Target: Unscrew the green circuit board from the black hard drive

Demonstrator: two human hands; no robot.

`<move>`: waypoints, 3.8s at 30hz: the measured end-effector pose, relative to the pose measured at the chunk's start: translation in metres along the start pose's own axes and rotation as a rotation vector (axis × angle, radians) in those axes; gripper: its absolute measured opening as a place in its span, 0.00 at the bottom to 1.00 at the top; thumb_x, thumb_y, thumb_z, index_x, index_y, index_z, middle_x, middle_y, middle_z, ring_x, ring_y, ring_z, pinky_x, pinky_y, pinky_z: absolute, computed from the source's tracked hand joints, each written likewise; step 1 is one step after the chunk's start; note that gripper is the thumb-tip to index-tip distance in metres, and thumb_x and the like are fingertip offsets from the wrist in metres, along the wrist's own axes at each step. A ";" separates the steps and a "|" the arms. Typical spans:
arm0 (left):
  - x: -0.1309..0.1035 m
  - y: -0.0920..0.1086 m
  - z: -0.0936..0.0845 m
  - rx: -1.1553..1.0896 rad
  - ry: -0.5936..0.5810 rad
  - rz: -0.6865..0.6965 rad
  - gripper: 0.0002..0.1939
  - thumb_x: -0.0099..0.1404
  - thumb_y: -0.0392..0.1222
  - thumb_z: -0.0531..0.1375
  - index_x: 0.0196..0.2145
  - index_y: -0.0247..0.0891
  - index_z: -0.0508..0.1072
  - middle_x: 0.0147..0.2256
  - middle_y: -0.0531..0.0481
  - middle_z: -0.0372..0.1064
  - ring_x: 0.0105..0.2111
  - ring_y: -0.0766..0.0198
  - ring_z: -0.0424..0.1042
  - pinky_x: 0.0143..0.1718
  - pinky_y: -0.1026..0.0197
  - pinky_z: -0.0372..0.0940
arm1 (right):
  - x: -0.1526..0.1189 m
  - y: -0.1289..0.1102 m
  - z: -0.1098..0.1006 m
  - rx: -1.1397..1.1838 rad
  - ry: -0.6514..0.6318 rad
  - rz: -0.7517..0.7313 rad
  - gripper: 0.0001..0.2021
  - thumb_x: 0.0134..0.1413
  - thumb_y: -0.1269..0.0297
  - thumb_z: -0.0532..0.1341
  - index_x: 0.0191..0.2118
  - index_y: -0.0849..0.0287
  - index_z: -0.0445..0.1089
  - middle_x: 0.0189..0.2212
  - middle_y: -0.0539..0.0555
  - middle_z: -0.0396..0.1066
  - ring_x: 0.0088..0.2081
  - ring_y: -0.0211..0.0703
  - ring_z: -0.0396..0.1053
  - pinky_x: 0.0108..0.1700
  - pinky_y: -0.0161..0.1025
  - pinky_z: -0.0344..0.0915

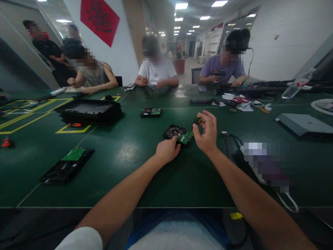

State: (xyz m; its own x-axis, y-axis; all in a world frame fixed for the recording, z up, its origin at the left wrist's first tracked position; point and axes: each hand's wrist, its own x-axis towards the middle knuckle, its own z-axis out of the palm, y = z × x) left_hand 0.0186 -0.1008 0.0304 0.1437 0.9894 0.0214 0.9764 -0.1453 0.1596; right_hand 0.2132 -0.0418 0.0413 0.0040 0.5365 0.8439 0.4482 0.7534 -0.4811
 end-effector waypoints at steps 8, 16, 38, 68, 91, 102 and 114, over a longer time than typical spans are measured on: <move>0.000 -0.001 -0.001 0.003 -0.005 0.032 0.28 0.77 0.53 0.51 0.71 0.46 0.60 0.49 0.40 0.79 0.47 0.47 0.80 0.48 0.49 0.72 | -0.001 0.005 0.002 0.073 0.015 0.019 0.23 0.63 0.63 0.65 0.62 0.48 0.63 0.64 0.61 0.57 0.59 0.55 0.69 0.53 0.55 0.80; -0.001 -0.002 0.001 0.009 0.018 0.055 0.27 0.78 0.52 0.50 0.70 0.46 0.64 0.50 0.41 0.79 0.47 0.49 0.80 0.50 0.50 0.72 | 0.003 0.000 -0.003 -0.035 -0.004 -0.019 0.23 0.63 0.61 0.65 0.62 0.46 0.68 0.64 0.60 0.57 0.58 0.56 0.70 0.54 0.57 0.80; -0.001 -0.002 0.004 -0.022 0.095 0.047 0.23 0.77 0.51 0.52 0.64 0.47 0.72 0.47 0.44 0.81 0.45 0.51 0.81 0.49 0.53 0.72 | 0.001 0.003 -0.003 0.076 0.012 0.041 0.21 0.64 0.63 0.63 0.61 0.49 0.65 0.67 0.61 0.52 0.62 0.55 0.68 0.55 0.55 0.80; 0.003 -0.005 0.003 -0.081 0.009 0.019 0.27 0.76 0.52 0.53 0.68 0.42 0.64 0.46 0.41 0.80 0.46 0.49 0.80 0.47 0.52 0.71 | -0.001 0.003 -0.001 -0.005 0.021 0.028 0.23 0.64 0.60 0.64 0.62 0.48 0.64 0.66 0.62 0.53 0.63 0.58 0.66 0.55 0.58 0.79; -0.002 -0.002 -0.002 -0.057 0.029 0.034 0.26 0.77 0.52 0.52 0.68 0.46 0.67 0.50 0.42 0.80 0.49 0.50 0.80 0.51 0.52 0.72 | -0.001 0.006 0.001 0.040 0.025 0.023 0.24 0.62 0.60 0.66 0.62 0.47 0.62 0.65 0.61 0.56 0.61 0.56 0.68 0.54 0.57 0.80; -0.002 -0.003 0.001 -0.066 0.065 0.029 0.24 0.77 0.51 0.52 0.66 0.46 0.70 0.48 0.43 0.81 0.46 0.51 0.81 0.50 0.53 0.72 | -0.002 0.000 -0.002 0.000 -0.022 0.002 0.24 0.65 0.61 0.63 0.65 0.45 0.64 0.66 0.61 0.56 0.62 0.57 0.68 0.54 0.58 0.80; -0.001 -0.002 -0.001 -0.112 0.061 0.007 0.24 0.77 0.51 0.52 0.65 0.42 0.70 0.46 0.42 0.81 0.46 0.51 0.80 0.48 0.53 0.72 | -0.001 0.004 -0.002 -0.005 0.009 0.030 0.26 0.61 0.59 0.68 0.62 0.47 0.65 0.65 0.61 0.57 0.58 0.56 0.71 0.51 0.56 0.80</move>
State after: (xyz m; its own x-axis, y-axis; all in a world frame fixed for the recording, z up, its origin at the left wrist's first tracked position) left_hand 0.0160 -0.1019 0.0308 0.1367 0.9872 0.0827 0.9508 -0.1542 0.2685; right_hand 0.2164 -0.0401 0.0385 0.0254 0.5550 0.8314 0.4524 0.7353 -0.5047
